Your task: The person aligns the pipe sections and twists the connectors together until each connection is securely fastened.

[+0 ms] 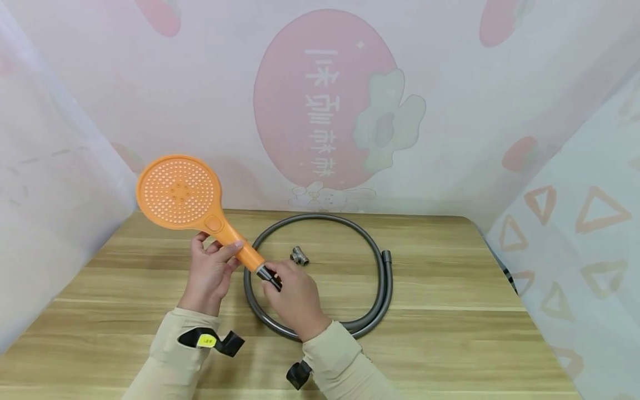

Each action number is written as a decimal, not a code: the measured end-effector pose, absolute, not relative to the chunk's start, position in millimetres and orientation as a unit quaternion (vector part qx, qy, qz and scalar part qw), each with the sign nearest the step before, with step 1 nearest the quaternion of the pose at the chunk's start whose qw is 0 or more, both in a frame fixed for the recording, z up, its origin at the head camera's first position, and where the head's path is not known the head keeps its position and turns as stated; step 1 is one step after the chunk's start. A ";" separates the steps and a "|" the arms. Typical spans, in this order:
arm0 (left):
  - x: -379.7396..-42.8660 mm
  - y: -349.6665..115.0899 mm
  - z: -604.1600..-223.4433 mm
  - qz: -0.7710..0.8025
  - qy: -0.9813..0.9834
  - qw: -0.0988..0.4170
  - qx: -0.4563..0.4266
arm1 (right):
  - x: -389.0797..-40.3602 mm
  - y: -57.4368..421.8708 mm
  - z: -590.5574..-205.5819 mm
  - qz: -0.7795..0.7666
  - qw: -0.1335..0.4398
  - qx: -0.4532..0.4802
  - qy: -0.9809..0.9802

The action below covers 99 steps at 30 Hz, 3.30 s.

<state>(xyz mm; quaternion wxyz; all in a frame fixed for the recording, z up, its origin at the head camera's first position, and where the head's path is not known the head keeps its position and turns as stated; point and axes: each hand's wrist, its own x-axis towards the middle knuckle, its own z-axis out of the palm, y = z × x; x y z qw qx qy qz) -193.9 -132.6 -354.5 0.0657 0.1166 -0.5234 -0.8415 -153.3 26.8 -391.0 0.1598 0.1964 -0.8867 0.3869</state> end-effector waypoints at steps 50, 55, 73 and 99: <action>-194.7 -140.3 -354.1 -0.848 -0.514 0.039 0.123 | -159.0 22.6 -381.6 0.494 -0.020 0.177 -0.851; -195.3 -141.5 -352.7 -0.840 -0.528 0.040 0.122 | -159.5 22.7 -380.0 0.477 -0.014 0.184 -0.859; -194.3 -145.6 -352.4 -0.828 -0.546 0.028 0.120 | -156.3 26.7 -376.7 0.457 -0.016 0.178 -0.872; -191.3 -148.1 -350.4 -0.817 -0.563 0.023 0.122 | -150.5 49.3 -370.3 0.425 -0.019 0.201 -0.882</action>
